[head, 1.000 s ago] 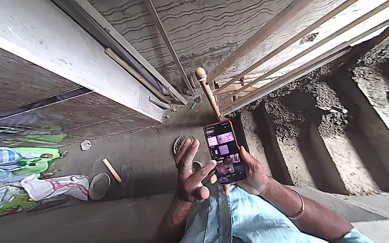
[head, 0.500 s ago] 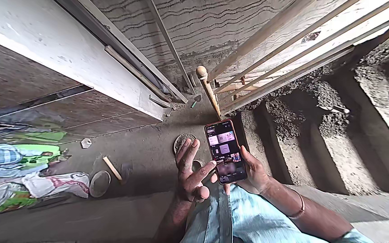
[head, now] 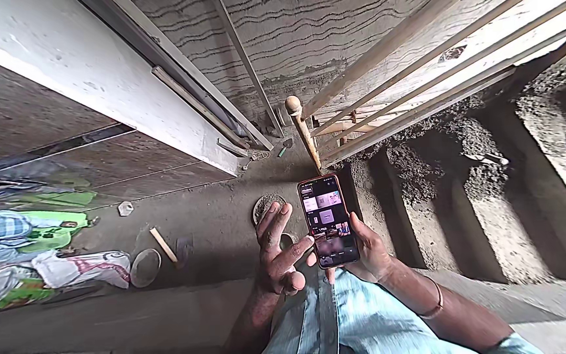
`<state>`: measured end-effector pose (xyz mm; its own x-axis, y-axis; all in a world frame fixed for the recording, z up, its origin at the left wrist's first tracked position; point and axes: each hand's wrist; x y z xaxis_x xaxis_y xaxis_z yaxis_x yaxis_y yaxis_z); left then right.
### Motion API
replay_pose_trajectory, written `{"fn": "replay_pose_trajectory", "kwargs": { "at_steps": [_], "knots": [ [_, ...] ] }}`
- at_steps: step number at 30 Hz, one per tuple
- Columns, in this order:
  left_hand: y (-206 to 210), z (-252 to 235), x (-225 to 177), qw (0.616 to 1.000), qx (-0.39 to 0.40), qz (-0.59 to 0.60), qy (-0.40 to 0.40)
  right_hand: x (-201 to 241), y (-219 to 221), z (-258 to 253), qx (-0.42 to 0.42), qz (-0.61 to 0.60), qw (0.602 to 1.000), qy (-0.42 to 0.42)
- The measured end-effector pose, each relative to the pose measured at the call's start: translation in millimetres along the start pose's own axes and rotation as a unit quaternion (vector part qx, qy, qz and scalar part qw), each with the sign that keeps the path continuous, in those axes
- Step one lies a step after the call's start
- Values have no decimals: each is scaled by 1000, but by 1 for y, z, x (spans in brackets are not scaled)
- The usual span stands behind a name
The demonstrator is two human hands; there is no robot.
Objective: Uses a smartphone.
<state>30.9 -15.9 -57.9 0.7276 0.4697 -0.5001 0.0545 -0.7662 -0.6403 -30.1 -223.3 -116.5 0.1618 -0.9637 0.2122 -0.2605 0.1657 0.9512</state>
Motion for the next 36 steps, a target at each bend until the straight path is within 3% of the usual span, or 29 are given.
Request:
{"fn": "replay_pose_trajectory", "kwargs": {
  "at_steps": [17,29,36],
  "knots": [
    [2,-2,-4,1000,12,1,6,0,1,1,-1,19,1000,-7],
    [10,-11,-13,983,152,-102,25,-1,8,0,-33,22,999,-18],
    [7,-10,-14,996,85,-30,7,-1,9,3,-26,27,999,-16]
  ]
}}
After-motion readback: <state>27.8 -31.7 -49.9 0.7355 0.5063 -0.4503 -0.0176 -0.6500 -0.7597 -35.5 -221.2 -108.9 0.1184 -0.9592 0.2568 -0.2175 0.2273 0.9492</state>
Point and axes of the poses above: each hand's wrist, its own z-axis away from the middle knuckle, its own y-axis out of the palm, x = y × z, and after that the axes turned 13 degrees about -y, right-handed
